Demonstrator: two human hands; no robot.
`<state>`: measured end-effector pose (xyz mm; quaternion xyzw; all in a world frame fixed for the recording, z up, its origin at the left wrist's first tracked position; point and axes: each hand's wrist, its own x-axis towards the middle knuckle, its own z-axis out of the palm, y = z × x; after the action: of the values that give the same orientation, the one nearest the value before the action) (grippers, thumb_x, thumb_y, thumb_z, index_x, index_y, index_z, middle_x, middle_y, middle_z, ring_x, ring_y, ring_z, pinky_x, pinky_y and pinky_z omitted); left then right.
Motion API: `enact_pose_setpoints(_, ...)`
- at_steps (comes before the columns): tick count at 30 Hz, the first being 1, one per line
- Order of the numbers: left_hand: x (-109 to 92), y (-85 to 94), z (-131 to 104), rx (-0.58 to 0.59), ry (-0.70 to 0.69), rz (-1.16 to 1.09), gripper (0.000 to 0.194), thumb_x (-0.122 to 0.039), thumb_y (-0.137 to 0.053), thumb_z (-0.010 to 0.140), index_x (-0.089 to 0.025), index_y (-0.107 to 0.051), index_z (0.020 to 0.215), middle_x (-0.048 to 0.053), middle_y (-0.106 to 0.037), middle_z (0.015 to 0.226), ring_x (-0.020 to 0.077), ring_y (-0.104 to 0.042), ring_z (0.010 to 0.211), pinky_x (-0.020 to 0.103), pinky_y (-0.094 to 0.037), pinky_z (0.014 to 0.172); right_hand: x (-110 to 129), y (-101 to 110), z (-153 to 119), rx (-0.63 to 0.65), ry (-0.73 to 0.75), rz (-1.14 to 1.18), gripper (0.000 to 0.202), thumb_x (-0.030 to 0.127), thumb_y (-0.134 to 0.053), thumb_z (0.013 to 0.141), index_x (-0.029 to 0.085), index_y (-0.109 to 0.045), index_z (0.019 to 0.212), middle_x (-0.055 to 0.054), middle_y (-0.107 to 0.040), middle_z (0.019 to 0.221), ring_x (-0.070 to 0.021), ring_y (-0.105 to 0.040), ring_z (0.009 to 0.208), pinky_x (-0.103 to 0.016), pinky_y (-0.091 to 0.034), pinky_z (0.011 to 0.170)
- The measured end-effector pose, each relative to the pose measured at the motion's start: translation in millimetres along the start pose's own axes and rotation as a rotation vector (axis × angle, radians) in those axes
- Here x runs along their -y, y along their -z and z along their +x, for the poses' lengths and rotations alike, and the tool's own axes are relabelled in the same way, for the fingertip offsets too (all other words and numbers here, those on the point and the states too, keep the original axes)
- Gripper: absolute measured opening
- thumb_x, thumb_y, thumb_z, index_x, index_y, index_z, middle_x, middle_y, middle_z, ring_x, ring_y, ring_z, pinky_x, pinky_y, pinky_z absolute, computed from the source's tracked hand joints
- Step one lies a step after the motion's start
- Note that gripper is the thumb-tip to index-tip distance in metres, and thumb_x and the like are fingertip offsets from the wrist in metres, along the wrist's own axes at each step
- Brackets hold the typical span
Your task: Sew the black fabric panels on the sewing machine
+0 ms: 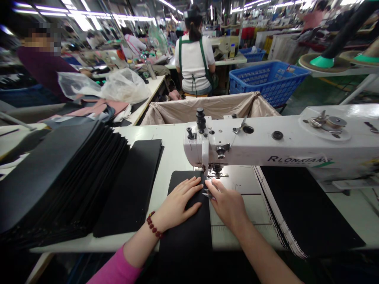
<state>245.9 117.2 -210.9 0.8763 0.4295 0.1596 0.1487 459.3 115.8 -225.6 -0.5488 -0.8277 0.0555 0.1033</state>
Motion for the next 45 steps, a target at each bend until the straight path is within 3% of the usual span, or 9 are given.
enact_pose_setpoints(22, 8.4, 1.2, 0.4, -0.049, -0.041, 0.006, 0.037, -0.027, -0.052, 0.094, -0.030, -0.052, 0.131, 0.004, -0.048, 0.141, 0.0234, -0.040, 0.134, 0.049, -0.028, 0.114, -0.9, -0.4, -1.3, -0.020, -0.011, 0.010, 0.050, 0.025, -0.050, 0.091, 0.035, -0.042, 0.140, -0.002, -0.051, 0.138, -0.0181, -0.065, 0.093, -0.030, -0.054, 0.072)
enact_pose_setpoints(45, 9.2, 1.1, 0.1, 0.005, -0.032, 0.046, 0.042, -0.020, -0.048, 0.094, -0.030, -0.049, 0.135, 0.002, -0.045, 0.144, 0.0228, -0.036, 0.136, 0.050, -0.026, 0.115, -1.9, 1.6, -0.8, 0.006, -0.020, 0.027, 0.050, 0.025, -0.050, 0.091, 0.035, -0.042, 0.139, -0.001, -0.050, 0.138, -0.0183, -0.065, 0.093, -0.030, -0.053, 0.074)
